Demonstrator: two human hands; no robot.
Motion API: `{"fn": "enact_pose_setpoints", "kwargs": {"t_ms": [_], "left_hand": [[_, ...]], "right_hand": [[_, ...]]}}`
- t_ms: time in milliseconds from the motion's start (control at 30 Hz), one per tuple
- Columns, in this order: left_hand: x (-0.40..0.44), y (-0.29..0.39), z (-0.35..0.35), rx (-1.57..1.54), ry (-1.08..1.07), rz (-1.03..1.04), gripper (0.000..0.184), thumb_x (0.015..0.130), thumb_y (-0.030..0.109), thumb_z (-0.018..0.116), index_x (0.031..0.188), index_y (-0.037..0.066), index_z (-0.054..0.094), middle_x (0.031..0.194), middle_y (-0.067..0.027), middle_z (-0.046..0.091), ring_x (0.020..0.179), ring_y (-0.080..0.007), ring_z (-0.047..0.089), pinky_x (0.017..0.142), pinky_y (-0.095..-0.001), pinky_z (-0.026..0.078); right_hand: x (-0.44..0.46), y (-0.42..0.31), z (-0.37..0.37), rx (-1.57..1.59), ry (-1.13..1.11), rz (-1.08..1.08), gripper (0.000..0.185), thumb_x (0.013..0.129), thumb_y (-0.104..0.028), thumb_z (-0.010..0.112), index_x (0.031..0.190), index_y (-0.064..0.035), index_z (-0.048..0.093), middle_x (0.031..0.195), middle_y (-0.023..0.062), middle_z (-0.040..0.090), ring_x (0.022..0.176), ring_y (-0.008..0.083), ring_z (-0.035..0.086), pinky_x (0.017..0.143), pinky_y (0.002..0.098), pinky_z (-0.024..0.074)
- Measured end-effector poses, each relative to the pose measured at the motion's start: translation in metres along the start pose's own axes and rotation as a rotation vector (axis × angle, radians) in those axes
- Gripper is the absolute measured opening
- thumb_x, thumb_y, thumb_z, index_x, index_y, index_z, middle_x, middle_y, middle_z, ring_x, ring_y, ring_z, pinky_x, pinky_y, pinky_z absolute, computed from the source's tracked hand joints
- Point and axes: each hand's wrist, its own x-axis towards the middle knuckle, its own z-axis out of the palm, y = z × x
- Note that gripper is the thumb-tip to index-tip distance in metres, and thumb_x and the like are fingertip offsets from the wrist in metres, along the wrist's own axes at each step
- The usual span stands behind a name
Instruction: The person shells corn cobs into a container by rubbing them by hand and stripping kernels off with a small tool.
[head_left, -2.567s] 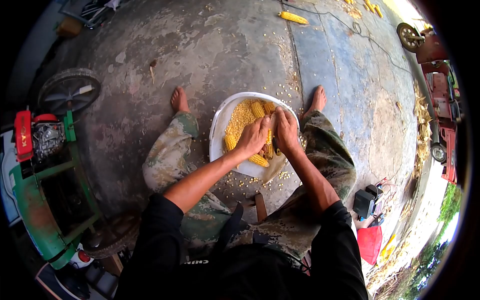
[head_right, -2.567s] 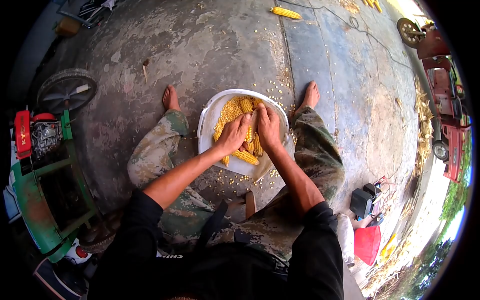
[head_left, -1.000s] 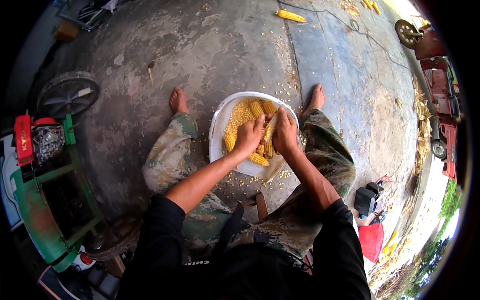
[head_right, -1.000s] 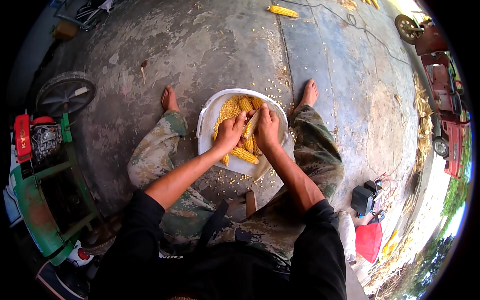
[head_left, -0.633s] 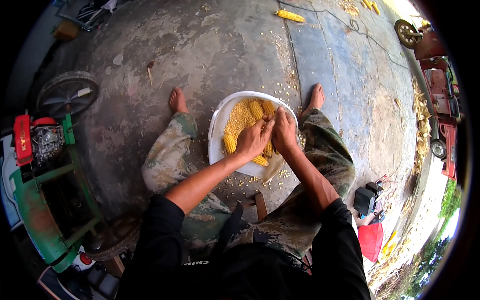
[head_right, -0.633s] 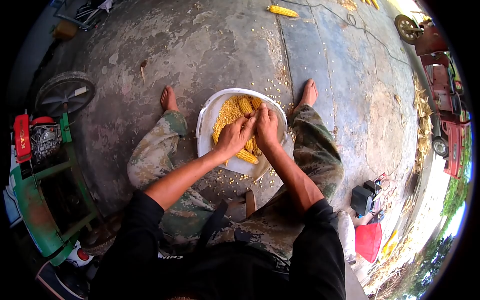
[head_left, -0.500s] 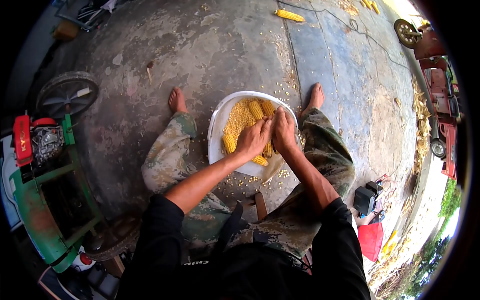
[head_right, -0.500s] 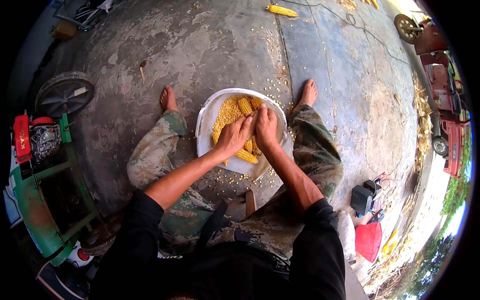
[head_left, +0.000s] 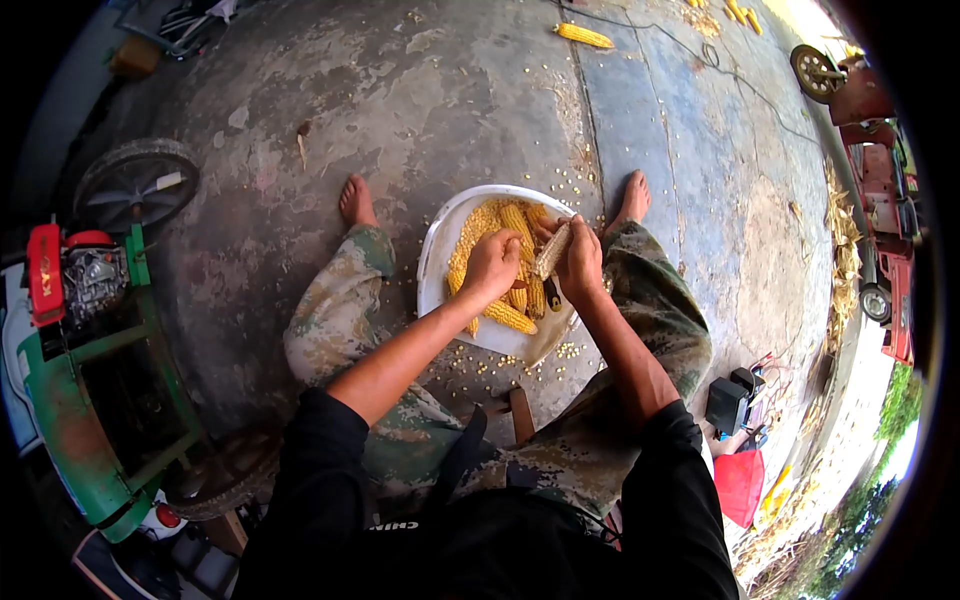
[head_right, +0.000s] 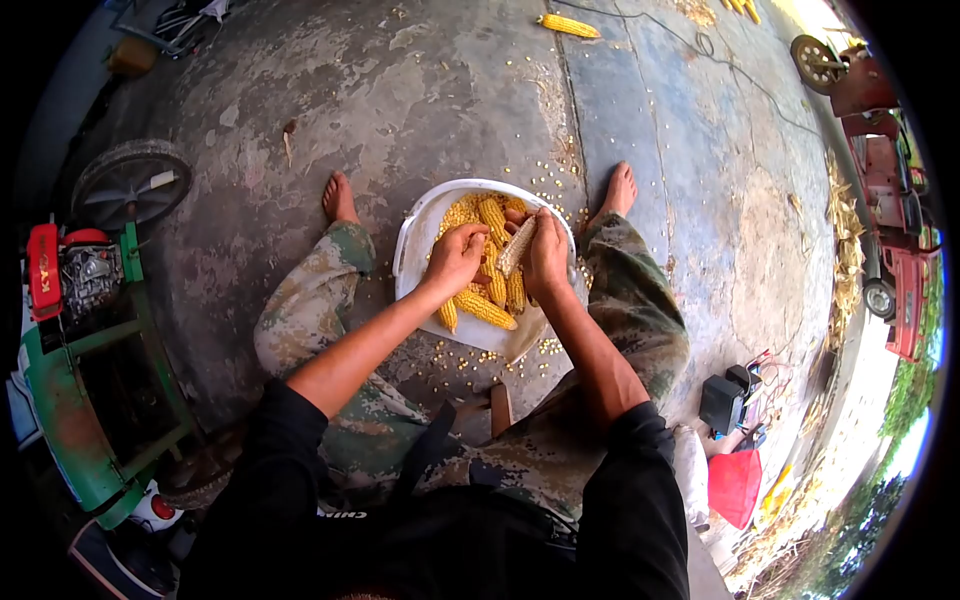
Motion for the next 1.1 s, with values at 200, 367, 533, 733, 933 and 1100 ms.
{"fn": "enact_pose_setpoints", "kwargs": {"t_ms": [200, 367, 533, 733, 933, 1100], "left_hand": [[-0.003, 0.038, -0.013, 0.052, 0.001, -0.046, 0.029, 0.099, 0.021, 0.048, 0.104, -0.004, 0.064, 0.099, -0.02, 0.066, 0.079, -0.0347, 0.067, 0.073, -0.0428, 0.056], [-0.008, 0.058, -0.016, -0.469, -0.177, -0.206, 0.049, 0.105, 0.039, 0.037, 0.12, -0.004, 0.056, 0.092, -0.013, 0.063, 0.069, -0.0163, 0.067, 0.056, -0.0263, 0.06], [-0.011, 0.066, -0.022, -0.628, -0.297, -0.218, 0.053, 0.106, 0.043, 0.037, 0.137, 0.001, 0.047, 0.103, -0.0138, 0.062, 0.081, -0.0172, 0.067, 0.066, -0.0299, 0.061], [-0.016, 0.078, -0.018, -0.469, -0.238, -0.065, 0.054, 0.105, 0.041, 0.042, 0.134, -0.003, 0.05, 0.088, -0.01, 0.06, 0.074, -0.0152, 0.065, 0.06, -0.0277, 0.06], [-0.005, 0.061, -0.03, -0.71, -0.15, -0.314, 0.045, 0.103, 0.038, 0.047, 0.118, -0.003, 0.056, 0.084, -0.0096, 0.061, 0.063, -0.0159, 0.063, 0.057, -0.03, 0.059], [0.003, 0.051, -0.038, -0.845, -0.035, -0.493, 0.032, 0.101, 0.036, 0.053, 0.098, 0.004, 0.058, 0.075, -0.0063, 0.063, 0.056, -0.0144, 0.061, 0.05, -0.0294, 0.055]], "right_hand": [[-0.012, -0.018, 0.011, -0.088, 0.011, 0.083, 0.042, 0.106, -0.032, 0.038, 0.121, 0.0057, 0.05, 0.114, 0.0224, 0.065, 0.097, 0.0315, 0.066, 0.085, 0.0441, 0.0555], [-0.007, -0.016, 0.003, -0.043, -0.01, 0.104, 0.047, 0.106, -0.034, 0.036, 0.123, 0.0076, 0.05, 0.114, 0.0223, 0.065, 0.096, 0.0325, 0.068, 0.084, 0.0452, 0.057], [-0.008, -0.019, 0.003, -0.037, -0.017, 0.085, 0.049, 0.106, -0.034, 0.035, 0.121, 0.0095, 0.051, 0.113, 0.0231, 0.065, 0.094, 0.0321, 0.068, 0.084, 0.0433, 0.0575], [-0.01, -0.021, 0.005, -0.012, -0.022, 0.071, 0.046, 0.106, -0.035, 0.04, 0.118, 0.0072, 0.052, 0.108, 0.0208, 0.066, 0.093, 0.0298, 0.068, 0.083, 0.0427, 0.0577], [-0.008, -0.027, 0.006, -0.19, 0.018, 0.14, 0.04, 0.103, -0.04, 0.046, 0.113, -0.0029, 0.056, 0.089, 0.0094, 0.062, 0.082, 0.0218, 0.063, 0.074, 0.038, 0.0558], [-0.004, -0.037, 0.009, -0.042, -0.083, 0.211, 0.04, 0.103, -0.038, 0.048, 0.118, -0.0028, 0.058, 0.088, 0.0094, 0.063, 0.076, 0.0192, 0.062, 0.07, 0.034, 0.0555]]}}
